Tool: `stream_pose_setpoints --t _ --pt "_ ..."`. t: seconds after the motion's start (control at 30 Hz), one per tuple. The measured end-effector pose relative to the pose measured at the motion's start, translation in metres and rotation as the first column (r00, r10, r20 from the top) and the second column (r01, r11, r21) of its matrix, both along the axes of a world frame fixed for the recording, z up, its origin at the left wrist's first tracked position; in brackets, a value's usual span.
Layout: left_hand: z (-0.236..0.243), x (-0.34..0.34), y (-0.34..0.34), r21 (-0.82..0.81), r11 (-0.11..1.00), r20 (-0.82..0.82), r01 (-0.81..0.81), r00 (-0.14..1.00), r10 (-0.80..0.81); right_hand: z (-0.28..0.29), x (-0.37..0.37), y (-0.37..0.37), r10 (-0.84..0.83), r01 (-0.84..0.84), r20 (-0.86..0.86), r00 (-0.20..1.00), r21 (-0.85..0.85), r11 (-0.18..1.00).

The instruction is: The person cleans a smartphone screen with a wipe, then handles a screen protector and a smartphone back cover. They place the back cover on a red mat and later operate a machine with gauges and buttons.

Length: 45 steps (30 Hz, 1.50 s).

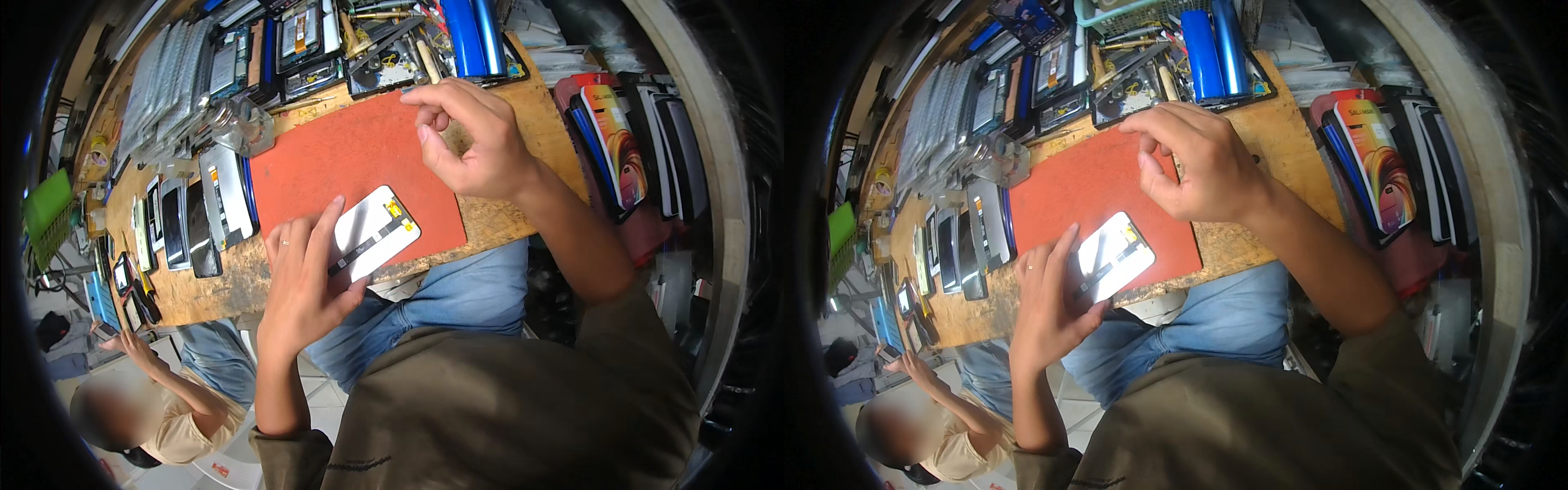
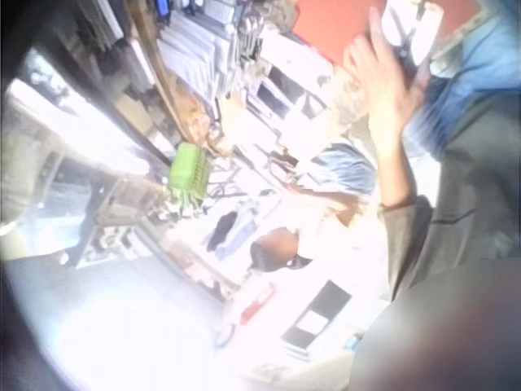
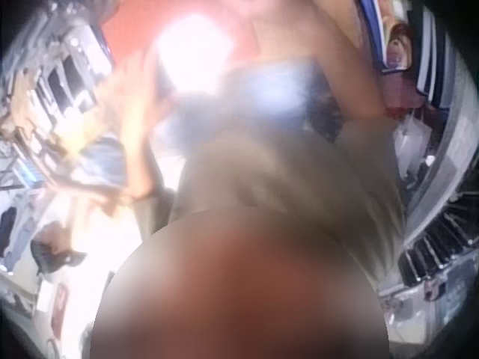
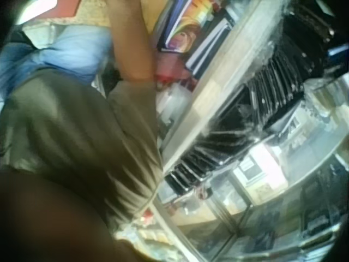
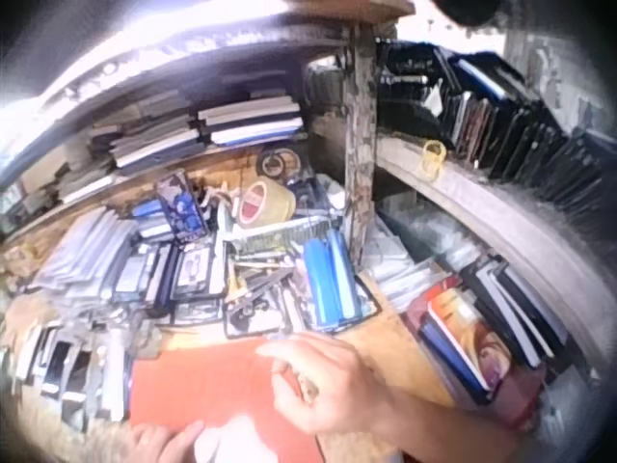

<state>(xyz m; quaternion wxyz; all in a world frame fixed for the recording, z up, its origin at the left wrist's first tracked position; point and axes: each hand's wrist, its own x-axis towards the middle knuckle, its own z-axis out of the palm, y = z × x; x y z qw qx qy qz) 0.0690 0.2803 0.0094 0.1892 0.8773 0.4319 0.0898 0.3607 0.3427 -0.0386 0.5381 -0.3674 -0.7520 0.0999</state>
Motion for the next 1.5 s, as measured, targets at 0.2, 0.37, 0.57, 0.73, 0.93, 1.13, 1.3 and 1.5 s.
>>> stream_pose_setpoints --t 0.2,0.37,0.57,0.73,0.93,1.13,1.3,1.5 --pt "0.02 -0.005 -0.014 0.135 0.99 0.118 -0.025 0.993 0.008 0.019 -0.003 -0.012 -0.013 -0.093 -0.204 0.979 -0.501 0.86" --pt "0.044 -0.025 -0.033 0.14 0.986 0.318 -0.086 0.947 0.038 0.052 -0.019 -0.061 0.484 -0.487 -0.128 0.866 -0.437 0.756" --pt "0.058 -0.037 -0.059 0.147 0.987 0.39 -0.062 0.921 0.0 0.068 -0.041 -0.07 0.573 -0.559 -0.084 0.816 -0.368 0.743" --pt "0.07 -0.047 -0.075 0.333 0.941 0.247 -0.065 0.969 -0.021 0.076 -0.055 -0.066 0.69 -0.688 -0.126 0.712 -0.317 0.653" --pt "0.077 -0.066 -0.056 0.702 0.666 -0.253 0.252 0.963 -0.099 0.052 -0.084 -0.06 0.312 -0.89 -0.891 0.328 -0.403 -0.214" --pt "0.067 -0.091 -0.007 0.716 0.599 -0.255 0.359 0.933 -0.254 0.038 -0.103 -0.038 0.432 -0.777 -0.808 0.401 -0.55 -0.306" --pt "0.116 -0.115 0.043 0.802 0.492 -0.234 0.338 0.936 -0.262 0.095 -0.124 -0.016 0.492 -0.781 -0.71 0.504 -0.618 -0.091" --pt "0.305 -0.183 0.077 0.773 0.541 0.287 -0.331 0.943 0.167 0.224 -0.145 0.009 0.235 -0.869 -0.886 0.399 -0.448 -0.213"
